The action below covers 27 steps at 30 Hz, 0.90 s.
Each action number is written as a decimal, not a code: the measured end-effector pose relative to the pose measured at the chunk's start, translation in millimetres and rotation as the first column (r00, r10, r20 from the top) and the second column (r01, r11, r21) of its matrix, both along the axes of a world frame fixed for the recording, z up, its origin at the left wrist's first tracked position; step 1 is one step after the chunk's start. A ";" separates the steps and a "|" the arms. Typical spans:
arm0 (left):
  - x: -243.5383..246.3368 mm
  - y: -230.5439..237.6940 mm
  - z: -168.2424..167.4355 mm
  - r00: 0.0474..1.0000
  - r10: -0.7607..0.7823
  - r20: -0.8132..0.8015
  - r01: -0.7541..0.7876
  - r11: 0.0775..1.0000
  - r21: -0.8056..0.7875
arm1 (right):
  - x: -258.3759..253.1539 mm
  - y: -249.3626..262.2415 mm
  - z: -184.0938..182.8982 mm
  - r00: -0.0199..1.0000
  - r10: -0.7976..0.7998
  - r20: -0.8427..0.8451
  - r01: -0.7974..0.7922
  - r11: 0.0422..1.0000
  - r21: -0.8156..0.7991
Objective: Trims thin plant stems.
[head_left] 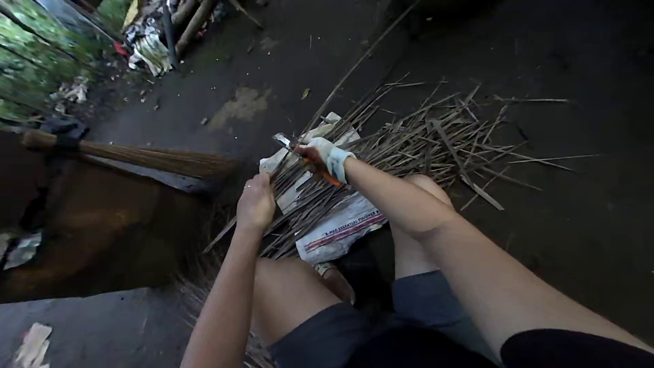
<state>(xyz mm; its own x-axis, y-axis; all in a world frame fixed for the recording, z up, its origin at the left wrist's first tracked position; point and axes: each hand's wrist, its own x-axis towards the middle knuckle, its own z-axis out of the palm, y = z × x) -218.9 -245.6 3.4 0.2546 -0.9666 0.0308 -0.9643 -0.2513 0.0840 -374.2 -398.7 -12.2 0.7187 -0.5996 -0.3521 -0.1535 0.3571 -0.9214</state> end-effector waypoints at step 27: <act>94.9 215.1 23.2 0.969 -0.030 0.247 0.098 0.958 -0.270 | -75.2 -109.6 -40.2 0.781 -0.600 0.176 0.543 0.790 0.285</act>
<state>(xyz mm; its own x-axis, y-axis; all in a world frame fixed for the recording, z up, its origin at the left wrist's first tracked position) -124.0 -30.6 26.6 0.1448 -0.9246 0.3522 -0.9778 -0.1882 -0.0919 -449.4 -508.3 -52.4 0.3448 -0.8602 -0.3757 0.3596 0.4907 -0.7937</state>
